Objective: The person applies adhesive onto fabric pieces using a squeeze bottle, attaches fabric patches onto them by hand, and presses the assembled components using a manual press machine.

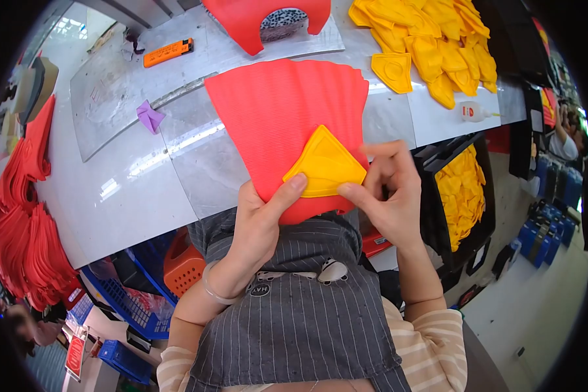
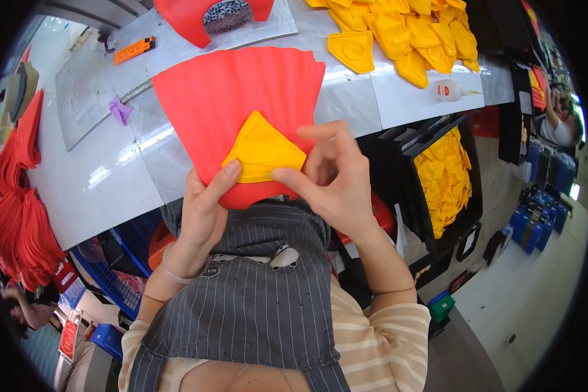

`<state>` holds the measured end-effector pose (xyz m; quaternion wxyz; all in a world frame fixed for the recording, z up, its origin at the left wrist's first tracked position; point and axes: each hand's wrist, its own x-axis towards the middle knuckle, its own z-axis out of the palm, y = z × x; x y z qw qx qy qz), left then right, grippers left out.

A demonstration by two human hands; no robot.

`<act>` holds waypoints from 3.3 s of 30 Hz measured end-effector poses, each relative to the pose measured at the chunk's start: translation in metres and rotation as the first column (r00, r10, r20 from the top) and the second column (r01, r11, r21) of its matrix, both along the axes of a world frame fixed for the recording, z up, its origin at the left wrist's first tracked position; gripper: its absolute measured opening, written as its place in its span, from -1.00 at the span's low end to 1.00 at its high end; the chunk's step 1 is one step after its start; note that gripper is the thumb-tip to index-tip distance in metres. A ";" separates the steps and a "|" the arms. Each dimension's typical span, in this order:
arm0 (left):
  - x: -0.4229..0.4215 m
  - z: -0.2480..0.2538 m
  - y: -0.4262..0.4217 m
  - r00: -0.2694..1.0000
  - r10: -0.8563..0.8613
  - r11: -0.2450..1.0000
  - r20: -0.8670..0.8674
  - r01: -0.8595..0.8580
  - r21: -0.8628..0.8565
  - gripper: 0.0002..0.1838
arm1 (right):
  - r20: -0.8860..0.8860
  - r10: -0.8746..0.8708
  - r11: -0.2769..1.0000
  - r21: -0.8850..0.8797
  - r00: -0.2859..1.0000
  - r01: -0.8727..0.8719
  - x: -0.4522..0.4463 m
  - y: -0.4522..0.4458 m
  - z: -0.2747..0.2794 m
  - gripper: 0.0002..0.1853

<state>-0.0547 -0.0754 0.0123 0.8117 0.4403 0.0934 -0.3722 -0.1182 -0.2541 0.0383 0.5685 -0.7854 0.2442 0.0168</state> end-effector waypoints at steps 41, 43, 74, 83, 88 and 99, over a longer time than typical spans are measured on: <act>-0.035 0.001 0.019 0.958 -0.149 0.969 0.245 0.092 0.230 -0.72 | 0.050 -0.159 0.732 0.676 0.986 0.084 -0.034 0.018 -0.018 -0.31; -0.036 0.000 0.018 0.962 -0.153 0.969 0.224 0.102 0.224 -0.70 | 0.088 -0.225 0.716 0.690 0.970 0.103 -0.032 0.022 -0.018 -0.29; -0.076 -0.014 0.074 0.991 -0.132 0.965 0.013 0.132 -0.226 -0.57 | 0.716 0.607 0.670 -0.694 0.343 0.264 -0.109 0.036 0.180 -0.75; -0.079 -0.010 0.071 0.986 -0.126 0.966 0.110 0.147 -0.213 -0.55 | 0.700 0.629 0.670 -0.709 0.338 0.220 -0.101 0.031 0.183 -0.76; -0.084 -0.011 0.077 0.995 -0.073 0.957 0.068 0.089 -0.275 -0.52 | 0.665 0.651 0.654 -0.736 0.366 0.173 -0.105 0.035 0.182 -0.77; -0.088 -0.012 0.065 0.977 -0.172 0.938 0.127 0.202 -0.282 -0.53 | 0.740 0.593 0.728 -0.661 0.317 0.181 -0.110 0.055 0.172 -0.78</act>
